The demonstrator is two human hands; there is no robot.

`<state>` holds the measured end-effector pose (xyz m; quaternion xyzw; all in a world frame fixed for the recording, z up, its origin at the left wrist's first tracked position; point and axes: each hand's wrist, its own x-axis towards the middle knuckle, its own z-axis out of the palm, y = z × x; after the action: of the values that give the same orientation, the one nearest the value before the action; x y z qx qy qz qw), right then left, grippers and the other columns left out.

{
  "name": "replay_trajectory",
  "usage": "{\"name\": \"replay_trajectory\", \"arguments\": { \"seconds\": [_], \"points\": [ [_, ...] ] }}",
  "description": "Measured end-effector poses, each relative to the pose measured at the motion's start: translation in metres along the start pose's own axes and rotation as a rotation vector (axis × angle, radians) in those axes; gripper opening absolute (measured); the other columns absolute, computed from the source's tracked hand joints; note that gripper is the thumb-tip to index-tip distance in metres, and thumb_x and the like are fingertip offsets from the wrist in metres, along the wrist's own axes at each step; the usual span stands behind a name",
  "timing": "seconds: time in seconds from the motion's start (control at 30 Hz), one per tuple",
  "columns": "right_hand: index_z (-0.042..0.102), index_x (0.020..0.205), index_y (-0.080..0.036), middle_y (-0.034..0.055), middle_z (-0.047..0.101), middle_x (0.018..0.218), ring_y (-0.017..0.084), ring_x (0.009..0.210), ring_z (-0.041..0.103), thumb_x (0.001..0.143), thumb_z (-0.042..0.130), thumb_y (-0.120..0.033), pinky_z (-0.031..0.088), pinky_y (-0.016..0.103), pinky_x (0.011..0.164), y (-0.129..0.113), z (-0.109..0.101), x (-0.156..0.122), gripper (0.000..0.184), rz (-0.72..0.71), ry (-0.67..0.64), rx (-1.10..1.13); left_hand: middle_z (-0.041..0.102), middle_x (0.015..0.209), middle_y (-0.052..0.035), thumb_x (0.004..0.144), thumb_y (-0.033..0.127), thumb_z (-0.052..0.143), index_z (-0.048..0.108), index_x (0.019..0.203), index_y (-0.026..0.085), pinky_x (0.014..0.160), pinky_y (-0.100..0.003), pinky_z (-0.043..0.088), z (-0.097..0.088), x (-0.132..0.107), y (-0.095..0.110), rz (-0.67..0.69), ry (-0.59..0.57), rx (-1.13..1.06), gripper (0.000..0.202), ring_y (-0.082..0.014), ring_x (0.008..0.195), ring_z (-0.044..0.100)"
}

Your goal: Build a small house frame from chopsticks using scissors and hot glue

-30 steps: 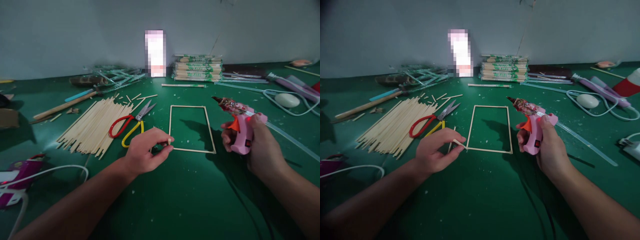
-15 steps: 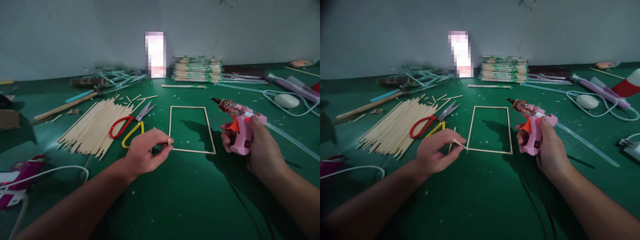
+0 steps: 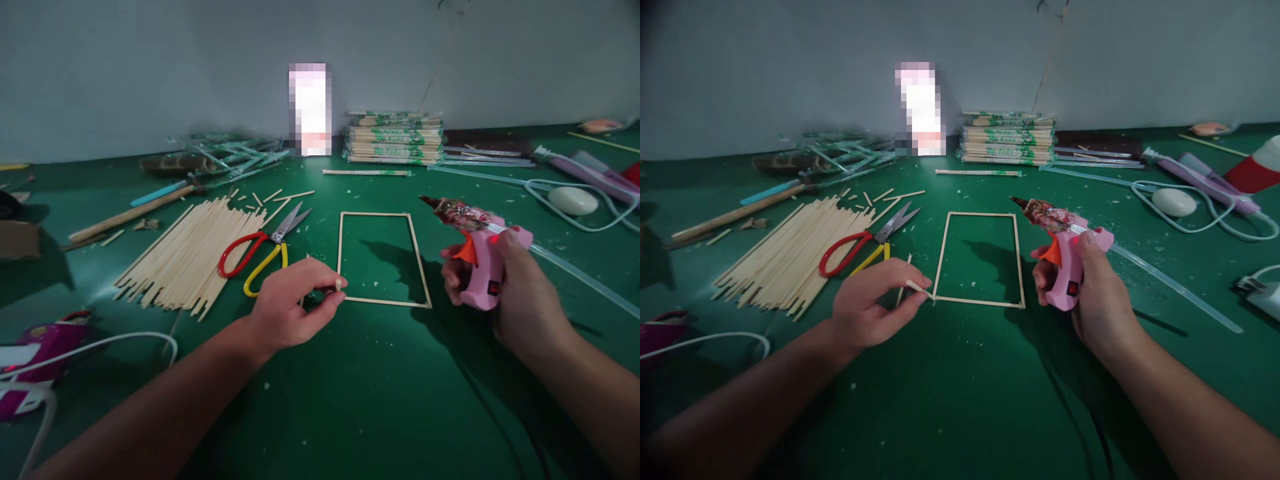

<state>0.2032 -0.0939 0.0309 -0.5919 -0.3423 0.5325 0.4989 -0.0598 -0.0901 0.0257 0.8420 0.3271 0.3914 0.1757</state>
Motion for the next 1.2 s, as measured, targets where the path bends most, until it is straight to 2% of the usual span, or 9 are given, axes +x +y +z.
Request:
{"name": "replay_trajectory", "arguments": {
  "seconds": [0.43, 0.6, 0.67, 0.77, 0.87, 0.97, 1.07, 1.2],
  "points": [
    [0.064, 0.077, -0.016, 0.0042, 0.058, 0.051, 0.014, 0.038, 0.051, 0.089, 0.030, -0.054, 0.039, 0.025, 0.037, 0.001, -0.001, -0.001, 0.053, -0.022, -0.024, 0.007, 0.066, 0.078, -0.0041, 0.080, 0.012, 0.058, 0.060, 0.086, 0.016, 0.067, -0.026, 0.052, 0.000, 0.000, 0.000, -0.001, -0.018, 0.002, 0.007, -0.0127, 0.072, 0.061],
    [0.063, 0.075, -0.016, 0.0044, 0.059, 0.050, 0.014, 0.036, 0.050, 0.090, 0.031, -0.052, 0.037, 0.025, 0.036, -0.003, -0.003, 0.001, 0.051, 0.005, 0.075, -0.052, 0.066, 0.077, -0.0038, 0.080, 0.011, 0.059, 0.060, 0.085, 0.016, 0.067, -0.026, 0.051, 0.000, 0.000, 0.000, -0.001, -0.020, 0.006, 0.007, -0.0123, 0.072, 0.061],
    [0.063, 0.073, -0.016, 0.0044, 0.059, 0.048, 0.013, 0.033, 0.047, 0.089, 0.032, -0.054, 0.033, 0.025, 0.033, -0.006, -0.010, 0.005, 0.051, 0.049, 0.118, -0.134, 0.066, 0.078, -0.0039, 0.080, 0.011, 0.058, 0.060, 0.085, 0.016, 0.067, -0.026, 0.051, 0.000, 0.000, 0.000, -0.002, -0.016, 0.002, 0.007, -0.0122, 0.072, 0.061],
    [0.064, 0.068, -0.015, 0.0051, 0.057, 0.046, 0.012, 0.033, 0.044, 0.087, 0.032, -0.061, 0.028, 0.025, 0.034, -0.012, -0.025, 0.013, 0.059, 0.119, 0.100, -0.353, 0.066, 0.078, -0.0040, 0.081, 0.012, 0.058, 0.060, 0.086, 0.016, 0.067, -0.026, 0.051, 0.000, 0.000, 0.000, -0.001, -0.020, 0.001, 0.007, -0.0124, 0.073, 0.061],
    [0.066, 0.069, -0.016, 0.0054, 0.059, 0.050, 0.013, 0.039, 0.046, 0.085, 0.026, -0.068, 0.030, 0.026, 0.039, -0.017, -0.037, 0.018, 0.067, 0.153, 0.110, -0.639, 0.066, 0.078, -0.0043, 0.081, 0.012, 0.058, 0.060, 0.086, 0.016, 0.067, -0.026, 0.051, 0.001, 0.000, 0.000, 0.003, -0.016, 0.005, 0.007, -0.0124, 0.072, 0.061],
    [0.067, 0.068, -0.017, 0.0083, 0.064, 0.057, 0.016, 0.048, 0.052, 0.086, 0.021, -0.067, 0.035, 0.029, 0.048, -0.020, -0.043, 0.023, 0.070, 0.205, 0.122, -0.871, 0.066, 0.077, -0.0047, 0.080, 0.011, 0.059, 0.060, 0.085, 0.015, 0.067, -0.026, 0.051, 0.001, 0.000, -0.001, 0.010, -0.012, 0.002, 0.007, -0.0125, 0.071, 0.061],
    [0.066, 0.067, -0.017, 0.0107, 0.068, 0.067, 0.020, 0.058, 0.056, 0.087, 0.020, -0.065, 0.039, 0.032, 0.058, -0.018, -0.048, 0.029, 0.070, 0.210, 0.108, -0.974, 0.066, 0.078, -0.0048, 0.079, 0.011, 0.059, 0.060, 0.085, 0.015, 0.067, -0.026, 0.051, 0.002, -0.001, -0.002, 0.013, -0.005, -0.002, 0.007, -0.0125, 0.072, 0.061],
    [0.064, 0.066, -0.018, 0.0114, 0.066, 0.071, 0.022, 0.063, 0.055, 0.086, 0.018, -0.066, 0.039, 0.033, 0.062, -0.015, -0.052, 0.033, 0.070, 0.158, 0.117, -1.080, 0.066, 0.078, -0.0049, 0.079, 0.010, 0.060, 0.061, 0.086, 0.014, 0.067, -0.027, 0.051, 0.002, -0.001, -0.002, 0.017, 0.006, -0.018, 0.008, -0.0126, 0.071, 0.060]
  ]
}}
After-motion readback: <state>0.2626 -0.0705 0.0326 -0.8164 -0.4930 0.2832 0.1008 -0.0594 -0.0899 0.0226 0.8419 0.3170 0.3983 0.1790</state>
